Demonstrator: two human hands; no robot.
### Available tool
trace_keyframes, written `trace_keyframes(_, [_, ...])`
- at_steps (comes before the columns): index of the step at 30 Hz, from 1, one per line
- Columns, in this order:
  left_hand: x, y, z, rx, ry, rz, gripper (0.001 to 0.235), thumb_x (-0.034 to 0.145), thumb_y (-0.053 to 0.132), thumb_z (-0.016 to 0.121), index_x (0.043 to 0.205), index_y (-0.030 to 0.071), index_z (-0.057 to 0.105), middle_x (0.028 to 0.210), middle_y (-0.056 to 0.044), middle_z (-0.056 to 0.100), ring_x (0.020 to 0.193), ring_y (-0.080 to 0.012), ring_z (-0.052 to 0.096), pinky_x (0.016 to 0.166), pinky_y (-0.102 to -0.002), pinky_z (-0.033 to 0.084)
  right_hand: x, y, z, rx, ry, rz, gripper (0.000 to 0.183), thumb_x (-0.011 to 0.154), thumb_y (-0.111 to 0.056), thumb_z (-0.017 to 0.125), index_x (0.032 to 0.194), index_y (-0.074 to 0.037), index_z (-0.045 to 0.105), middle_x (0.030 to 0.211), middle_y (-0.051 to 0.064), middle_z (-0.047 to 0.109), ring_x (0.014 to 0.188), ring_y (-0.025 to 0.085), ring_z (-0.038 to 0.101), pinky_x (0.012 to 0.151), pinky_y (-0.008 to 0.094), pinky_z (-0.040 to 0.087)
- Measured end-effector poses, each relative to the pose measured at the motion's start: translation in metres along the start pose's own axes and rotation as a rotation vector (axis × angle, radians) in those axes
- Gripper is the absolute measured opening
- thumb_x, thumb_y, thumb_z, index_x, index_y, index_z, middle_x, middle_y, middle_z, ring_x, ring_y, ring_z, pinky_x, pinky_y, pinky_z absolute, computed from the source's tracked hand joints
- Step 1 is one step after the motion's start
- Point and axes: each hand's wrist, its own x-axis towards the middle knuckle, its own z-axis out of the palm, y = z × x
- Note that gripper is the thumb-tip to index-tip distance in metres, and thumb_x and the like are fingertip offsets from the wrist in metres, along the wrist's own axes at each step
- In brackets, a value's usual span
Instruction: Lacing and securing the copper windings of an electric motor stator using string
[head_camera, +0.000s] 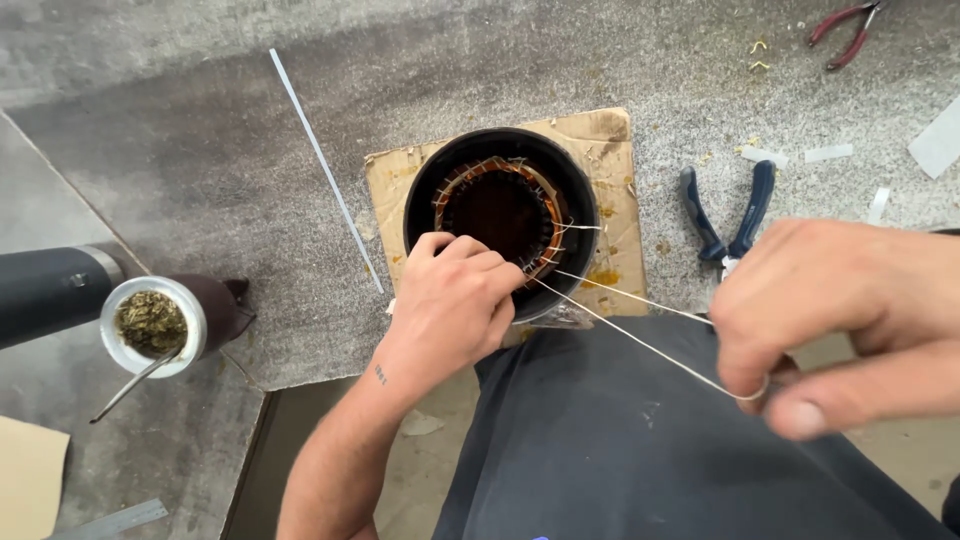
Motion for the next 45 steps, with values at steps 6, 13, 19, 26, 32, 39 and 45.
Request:
trace_keyframes(6, [0.005,0.005,0.004,-0.014,-0.126,-0.097,0.021,0.094,0.034,0.065,0.079,0.019,0.062,0.075,0.004,0.064,0.081,-0.0238,0.059,0.081,-0.041,0.042,-0.039,0.042,-0.020,-0.324,-0.376,0.515,0.040,0.092,-0.062,0.057,0.116,-0.047,0.085,0.038,-0.009,0.070,0.032,0.014,0.061,0.040,0.030,0.053])
trace_keyframes(13, [0.019,0.015,0.009,-0.038,-0.210,-0.247,0.016,0.091,0.030,0.067,0.079,0.020,0.069,0.077,0.004,0.069,0.081,-0.0247,0.061,0.071,-0.043,0.044,0.022,0.020,-0.015,-0.181,-0.157,-0.265,0.034,0.103,-0.029,0.050,0.120,-0.010,0.072,0.089,0.003,0.074,0.075,0.023,0.066,0.074,0.038,0.051])
trace_keyframes(19, [0.030,0.024,-0.005,-0.110,-0.236,-0.376,0.010,0.081,0.026,0.073,0.075,0.018,0.071,0.069,-0.003,0.068,0.072,-0.0296,0.062,0.058,-0.048,0.041,0.090,0.063,0.007,0.129,0.239,-0.329,0.035,0.111,-0.027,0.044,0.113,-0.002,0.068,0.119,0.009,0.065,0.113,0.021,0.063,0.103,0.037,0.053])
trace_keyframes(26, [0.017,0.007,0.027,-0.183,-0.222,-0.338,0.027,0.089,0.029,0.060,0.099,0.004,0.063,0.106,-0.020,0.063,0.102,-0.0421,0.058,0.085,-0.052,0.045,0.054,0.028,0.043,0.332,0.266,-0.220,0.044,0.106,-0.034,0.048,0.096,0.001,0.074,0.093,0.009,0.075,0.090,0.017,0.071,0.085,0.031,0.059])
trace_keyframes(32, [0.028,0.028,-0.004,-0.213,-0.317,-0.493,0.011,0.079,0.031,0.075,0.085,0.022,0.073,0.087,0.001,0.077,0.086,-0.0269,0.070,0.068,-0.044,0.048,-0.001,0.018,0.063,0.222,0.198,-0.140,0.052,0.104,-0.040,0.047,0.085,-0.003,0.077,0.071,0.003,0.068,0.062,0.011,0.060,0.059,0.025,0.047])
trace_keyframes(39, [0.018,0.024,0.002,-0.201,-0.089,-0.253,0.025,0.078,0.031,0.075,0.103,0.023,0.074,0.098,0.001,0.076,0.094,-0.0259,0.070,0.075,-0.044,0.049,-0.004,0.015,0.054,0.171,0.156,-0.187,0.052,0.103,-0.037,0.048,0.079,-0.001,0.077,0.057,0.001,0.047,0.048,0.013,0.042,0.049,0.026,0.032])
trace_keyframes(45, [0.001,0.037,-0.034,-0.807,0.046,-0.045,0.019,0.102,0.025,0.059,0.115,0.012,0.065,0.108,0.000,0.072,0.097,-0.0172,0.068,0.087,-0.031,0.051,0.023,0.015,0.044,0.217,0.191,-0.186,0.050,0.104,-0.034,0.047,0.083,0.001,0.074,0.067,0.008,0.057,0.059,0.018,0.047,0.058,0.030,0.040])
